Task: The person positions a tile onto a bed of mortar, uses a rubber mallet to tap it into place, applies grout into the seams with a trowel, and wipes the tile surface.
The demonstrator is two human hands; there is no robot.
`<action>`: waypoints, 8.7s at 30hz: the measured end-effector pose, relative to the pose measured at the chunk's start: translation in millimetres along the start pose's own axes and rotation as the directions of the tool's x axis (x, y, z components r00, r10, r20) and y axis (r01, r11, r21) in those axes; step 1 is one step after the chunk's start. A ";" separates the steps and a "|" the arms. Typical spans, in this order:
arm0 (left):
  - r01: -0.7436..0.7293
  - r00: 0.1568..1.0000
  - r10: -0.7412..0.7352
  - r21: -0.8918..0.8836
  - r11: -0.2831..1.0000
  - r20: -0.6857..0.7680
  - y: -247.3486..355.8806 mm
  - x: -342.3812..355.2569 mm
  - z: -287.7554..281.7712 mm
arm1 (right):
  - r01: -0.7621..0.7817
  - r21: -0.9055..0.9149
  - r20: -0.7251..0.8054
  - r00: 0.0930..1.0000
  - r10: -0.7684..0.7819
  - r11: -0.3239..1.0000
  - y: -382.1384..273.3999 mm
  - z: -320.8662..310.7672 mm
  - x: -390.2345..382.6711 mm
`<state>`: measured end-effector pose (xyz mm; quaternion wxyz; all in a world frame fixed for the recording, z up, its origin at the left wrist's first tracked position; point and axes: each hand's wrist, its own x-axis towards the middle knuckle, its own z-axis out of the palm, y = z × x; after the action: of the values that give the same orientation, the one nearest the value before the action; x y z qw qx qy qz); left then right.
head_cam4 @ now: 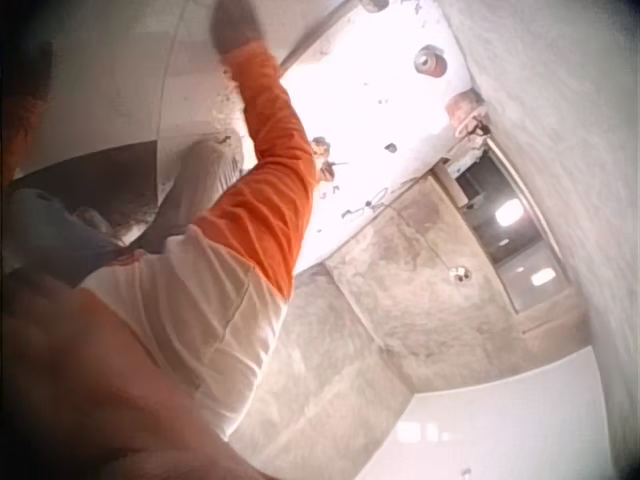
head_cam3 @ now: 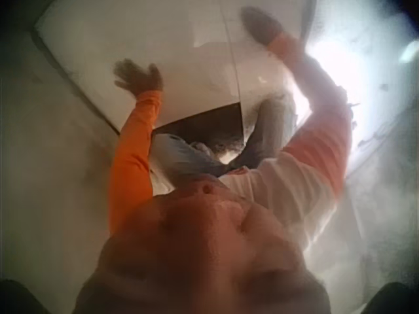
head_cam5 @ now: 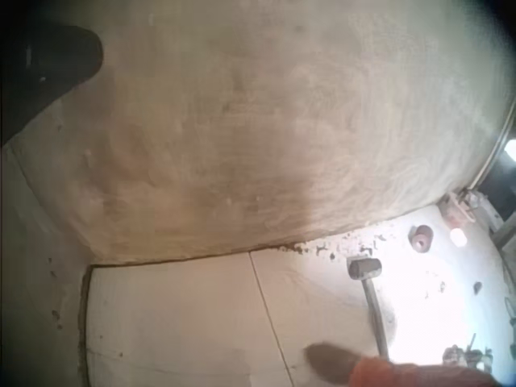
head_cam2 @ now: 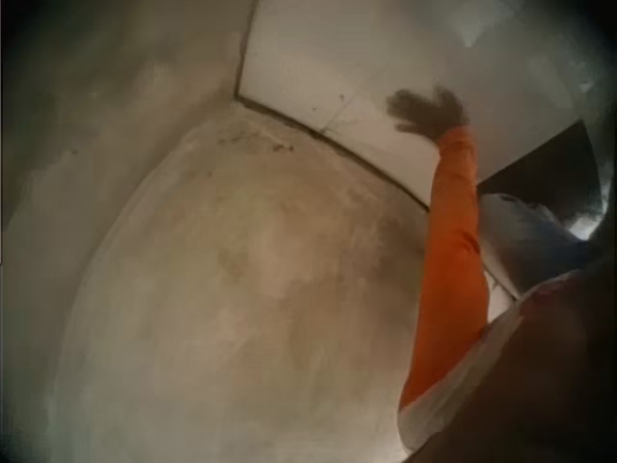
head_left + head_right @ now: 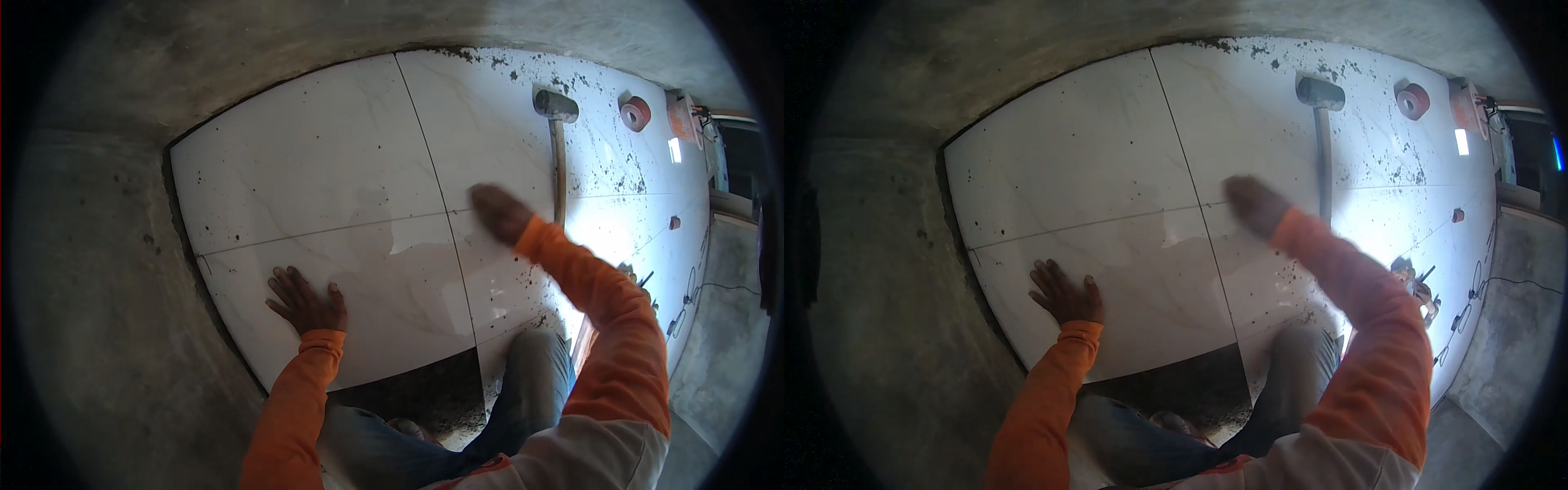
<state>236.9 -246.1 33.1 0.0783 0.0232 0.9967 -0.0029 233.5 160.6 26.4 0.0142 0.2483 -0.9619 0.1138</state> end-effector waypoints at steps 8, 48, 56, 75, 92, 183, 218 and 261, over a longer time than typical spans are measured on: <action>-0.008 1.000 0.008 -0.030 1.000 -0.003 2.2 -0.6 -0.5 | -0.183 0.034 -0.242 0.952 0.186 0.982 -1.2 32.0 184.8; -0.033 0.998 0.030 -0.057 0.998 -0.049 -1.3 -2.7 4.9 | -0.728 -0.087 -0.013 0.684 0.730 0.680 -117.3 29.0 82.2; -0.001 1.000 0.001 -0.034 0.999 -0.012 0.8 -1.4 1.0 | -0.808 -0.144 -0.105 0.586 0.804 0.571 -104.4 32.8 73.9; -0.010 1.000 0.008 -0.060 0.998 -0.030 1.8 -0.7 3.3 | -0.723 -0.091 -0.196 0.687 0.700 0.684 17.9 40.3 276.1; -0.011 0.998 0.009 -0.028 1.000 -0.059 -6.9 -1.1 5.3 | -0.294 -0.123 0.169 0.935 0.312 0.948 -85.1 56.6 190.0; -0.958 0.209 0.978 -0.200 0.206 0.010 106.8 -163.8 32.6 | -0.644 0.753 0.290 0.135 0.947 -0.139 -176.4 -47.6 -177.8; -0.782 0.598 0.760 0.020 0.623 -0.254 156.6 -5.7 14.8 | -0.780 0.517 0.157 0.491 0.857 0.352 -172.2 -13.0 -140.7; -0.210 0.968 0.195 -0.089 0.974 -0.157 249.2 236.8 -9.3 | -0.633 0.176 -0.078 0.755 0.652 0.754 -154.6 17.8 -80.3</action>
<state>13.4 13.7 4.8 0.0053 0.1210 0.9909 0.0591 378.7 63.1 35.1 0.0218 -0.1054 -0.9750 0.1945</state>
